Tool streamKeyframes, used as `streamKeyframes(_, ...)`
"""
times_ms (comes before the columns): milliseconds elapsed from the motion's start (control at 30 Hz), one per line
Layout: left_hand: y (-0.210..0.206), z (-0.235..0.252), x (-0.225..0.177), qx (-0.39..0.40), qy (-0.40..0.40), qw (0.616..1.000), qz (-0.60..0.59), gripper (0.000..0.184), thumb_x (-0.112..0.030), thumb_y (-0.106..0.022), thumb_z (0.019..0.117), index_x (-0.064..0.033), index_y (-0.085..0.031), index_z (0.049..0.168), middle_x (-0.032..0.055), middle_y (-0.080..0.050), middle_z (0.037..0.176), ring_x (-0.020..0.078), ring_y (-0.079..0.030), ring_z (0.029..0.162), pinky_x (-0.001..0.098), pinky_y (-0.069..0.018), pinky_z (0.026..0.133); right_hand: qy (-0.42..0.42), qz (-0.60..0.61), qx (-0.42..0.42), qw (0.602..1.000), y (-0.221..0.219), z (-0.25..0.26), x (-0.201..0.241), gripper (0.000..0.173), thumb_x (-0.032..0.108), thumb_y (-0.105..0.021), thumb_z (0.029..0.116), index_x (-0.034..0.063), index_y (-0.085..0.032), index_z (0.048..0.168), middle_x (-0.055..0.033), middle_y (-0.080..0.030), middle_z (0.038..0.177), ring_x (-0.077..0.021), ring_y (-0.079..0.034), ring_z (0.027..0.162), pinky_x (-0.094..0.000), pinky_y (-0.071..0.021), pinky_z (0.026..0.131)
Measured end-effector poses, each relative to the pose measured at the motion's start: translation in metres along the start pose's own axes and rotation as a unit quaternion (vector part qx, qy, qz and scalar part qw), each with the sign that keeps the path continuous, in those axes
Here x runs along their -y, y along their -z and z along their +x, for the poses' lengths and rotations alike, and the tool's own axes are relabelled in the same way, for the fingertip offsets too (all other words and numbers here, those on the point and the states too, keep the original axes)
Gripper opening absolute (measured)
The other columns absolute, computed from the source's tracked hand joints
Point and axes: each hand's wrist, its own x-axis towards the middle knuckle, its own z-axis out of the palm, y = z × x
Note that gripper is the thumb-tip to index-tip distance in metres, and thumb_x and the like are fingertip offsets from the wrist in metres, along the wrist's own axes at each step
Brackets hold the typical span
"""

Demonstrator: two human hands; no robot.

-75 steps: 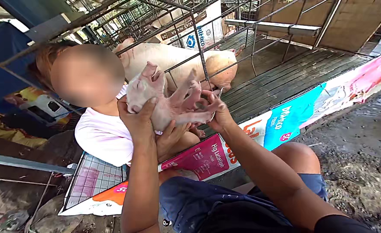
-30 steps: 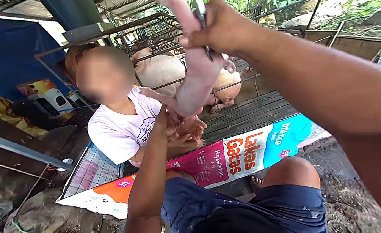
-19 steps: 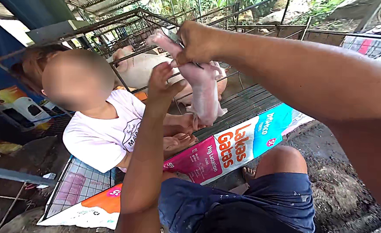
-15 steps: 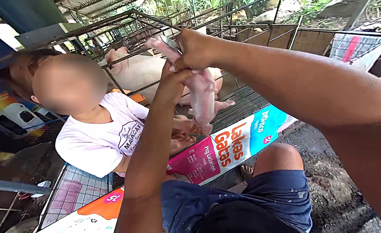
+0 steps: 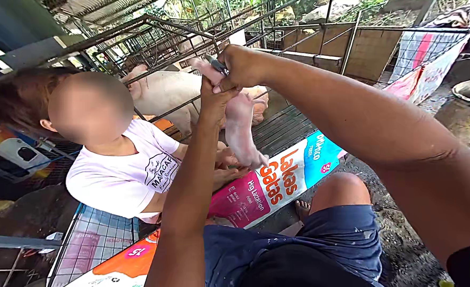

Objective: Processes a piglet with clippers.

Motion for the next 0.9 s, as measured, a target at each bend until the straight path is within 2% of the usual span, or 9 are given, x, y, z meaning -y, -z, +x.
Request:
streamKeyframes(100, 0.004, -0.008, 0.015, -0.073, 0.024, 0.997, 0.029, 0.055, 0.002, -0.078, 0.0828, 0.0028, -0.052, 0.131, 0.0138, -0.066, 0.112, 0.021, -0.068, 0.1, 0.0402, -0.0598, 0.087, 0.034, 0.105, -0.079, 0.991, 0.014, -0.016, -0.024, 0.041, 0.016, -0.081, 0.0871, 0.007, -0.067, 0.125, -0.0094, -0.069, 0.108, -0.0165, -0.065, 0.071, -0.035, -0.0555, 0.055)
streamKeyframes(133, 0.007, -0.011, 0.017, -0.1, 0.031, 0.994, 0.037, 0.046, -0.002, -0.078, 0.0852, 0.0019, -0.056, 0.125, 0.0113, -0.067, 0.104, 0.0186, -0.068, 0.092, 0.0381, -0.0598, 0.083, 0.02, 0.122, -0.12, 0.985, 0.019, -0.024, -0.03, 0.041, 0.017, -0.08, 0.0883, 0.0075, -0.067, 0.126, -0.0085, -0.07, 0.107, -0.0158, -0.064, 0.07, -0.0343, -0.0543, 0.054)
streamKeyframes(200, 0.011, -0.017, 0.016, -0.141, 0.028, 0.989, 0.041, 0.032, -0.006, -0.077, 0.0873, -0.0002, -0.06, 0.114, 0.0073, -0.066, 0.093, 0.0152, -0.066, 0.081, 0.0344, -0.0591, 0.076, -0.024, 0.133, -0.179, 0.974, 0.013, -0.045, -0.044, 0.026, 0.022, -0.077, 0.0914, 0.0066, -0.07, 0.112, -0.0056, -0.068, 0.09, -0.0131, -0.059, 0.061, -0.0332, -0.0509, 0.05)
streamKeyframes(300, 0.008, -0.016, 0.009, -0.202, 0.012, 0.979, 0.032, 0.022, -0.007, -0.077, 0.0889, -0.0026, -0.058, 0.099, 0.0057, -0.064, 0.078, 0.0144, -0.063, 0.065, 0.0318, -0.0588, 0.065, -0.07, 0.147, -0.15, 0.975, -0.026, -0.074, -0.056, 0.026, 0.029, -0.074, 0.0937, 0.0057, -0.072, 0.105, -0.005, -0.062, 0.075, -0.0135, -0.053, 0.053, -0.0356, -0.0485, 0.048)
streamKeyframes(367, 0.003, -0.016, 0.004, -0.232, 0.003, 0.972, 0.024, 0.022, -0.008, -0.078, 0.0885, -0.004, -0.057, 0.094, 0.0055, -0.062, 0.073, 0.015, -0.062, 0.061, 0.0323, -0.0585, 0.062, -0.081, 0.184, -0.105, 0.974, -0.054, -0.08, -0.066, 0.032, 0.029, -0.079, 0.0903, 0.0039, -0.071, 0.109, -0.007, -0.065, 0.075, -0.0146, -0.056, 0.055, -0.0354, -0.0492, 0.049)
streamKeyframes(467, -0.008, -0.022, -0.015, -0.257, 0.054, 0.963, 0.059, 0.024, -0.012, -0.076, 0.0916, -0.0083, -0.053, 0.095, 0.0027, -0.059, 0.075, 0.013, -0.062, 0.064, 0.0295, -0.0592, 0.066, -0.112, 0.261, -0.113, 0.952, -0.07, -0.084, -0.065, 0.028, 0.021, -0.084, 0.0857, 0.0038, -0.072, 0.105, -0.0048, -0.07, 0.073, -0.0079, -0.054, 0.047, -0.0243, -0.0429, 0.04)
streamKeyframes(600, 0.002, -0.018, 0.006, -0.292, -0.093, 0.951, 0.046, 0.031, 0.0, -0.082, 0.0812, -0.0014, -0.053, 0.091, 0.009, -0.061, 0.07, 0.0183, -0.064, 0.059, 0.0333, -0.0595, 0.059, -0.103, 0.208, -0.134, 0.964, -0.082, -0.081, -0.059, 0.025, 0.011, -0.081, 0.0813, 0.0029, -0.072, 0.103, -0.007, -0.071, 0.078, -0.0154, -0.065, 0.064, -0.0386, -0.0563, 0.062)
streamKeyframes(700, 0.002, -0.02, 0.002, -0.277, -0.135, 0.95, 0.058, 0.034, 0.003, -0.084, 0.0773, -0.0019, -0.053, 0.091, 0.0087, -0.062, 0.07, 0.0192, -0.066, 0.06, 0.0351, -0.0618, 0.06, -0.107, 0.173, -0.125, 0.971, -0.072, -0.08, -0.058, 0.003, 0.009, -0.076, 0.0872, 0.0057, -0.075, 0.088, -0.0046, -0.072, 0.075, -0.0143, -0.067, 0.067, -0.0397, -0.0565, 0.066)
streamKeyframes(900, 0.015, -0.019, -0.004, -0.211, -0.155, 0.962, 0.072, 0.034, 0.005, -0.085, 0.0747, -0.0015, -0.054, 0.088, 0.0099, -0.065, 0.068, 0.0209, -0.068, 0.061, 0.0372, -0.0623, 0.062, -0.093, 0.027, -0.005, 0.995, -0.019, -0.068, -0.041, 0.025, 0.024, -0.072, 0.096, 0.0069, -0.07, 0.078, -0.0041, -0.061, 0.066, -0.0157, -0.055, 0.059, -0.0413, -0.0464, 0.058)
